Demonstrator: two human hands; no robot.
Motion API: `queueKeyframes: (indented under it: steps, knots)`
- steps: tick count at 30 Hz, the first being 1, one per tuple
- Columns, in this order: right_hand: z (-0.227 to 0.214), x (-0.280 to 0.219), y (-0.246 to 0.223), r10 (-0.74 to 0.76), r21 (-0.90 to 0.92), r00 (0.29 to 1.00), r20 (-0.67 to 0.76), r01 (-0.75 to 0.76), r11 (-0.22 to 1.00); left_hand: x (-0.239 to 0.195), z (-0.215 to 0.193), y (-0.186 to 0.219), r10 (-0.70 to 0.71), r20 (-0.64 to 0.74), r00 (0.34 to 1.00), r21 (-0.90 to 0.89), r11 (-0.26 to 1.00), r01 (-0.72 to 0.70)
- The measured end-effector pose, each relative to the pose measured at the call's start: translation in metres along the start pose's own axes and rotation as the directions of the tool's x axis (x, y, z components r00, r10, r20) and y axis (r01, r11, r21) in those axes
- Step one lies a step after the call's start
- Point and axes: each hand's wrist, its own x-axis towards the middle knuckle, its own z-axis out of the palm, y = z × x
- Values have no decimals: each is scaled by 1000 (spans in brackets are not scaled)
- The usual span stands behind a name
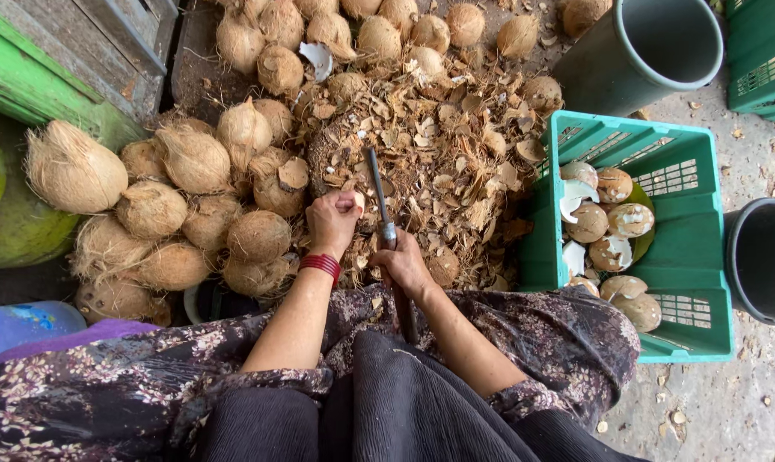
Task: The person sits on the ground and uses a long-handled knife to peel the husk off coconuts. They rotate each coconut and strike the husk repeatedly until it is removed, then place the peeled coconut into a green crate.
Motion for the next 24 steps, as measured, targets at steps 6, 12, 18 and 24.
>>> queueKeyframes:
  steps: [6, 12, 18, 24]
  knots:
    - [7, -1, -12, 91, -112, 995, 34, -87, 990, 5, -3, 12, 68, -13, 998, 51, 996, -67]
    - [7, 1, 3, -31, -238, 999, -17, 26, 971, -5, -3, 8, 30, -30, 999, -49, 998, -31]
    - [9, 3, -5, 189, -187, 981, -36, -192, 963, -4, -7, 19, 1, 4, 1000, 60, 998, -1]
    - [1, 0, -6, -152, -321, 988, -37, 132, 938, -3, 1, 13, 38, -39, 999, -41, 998, -40]
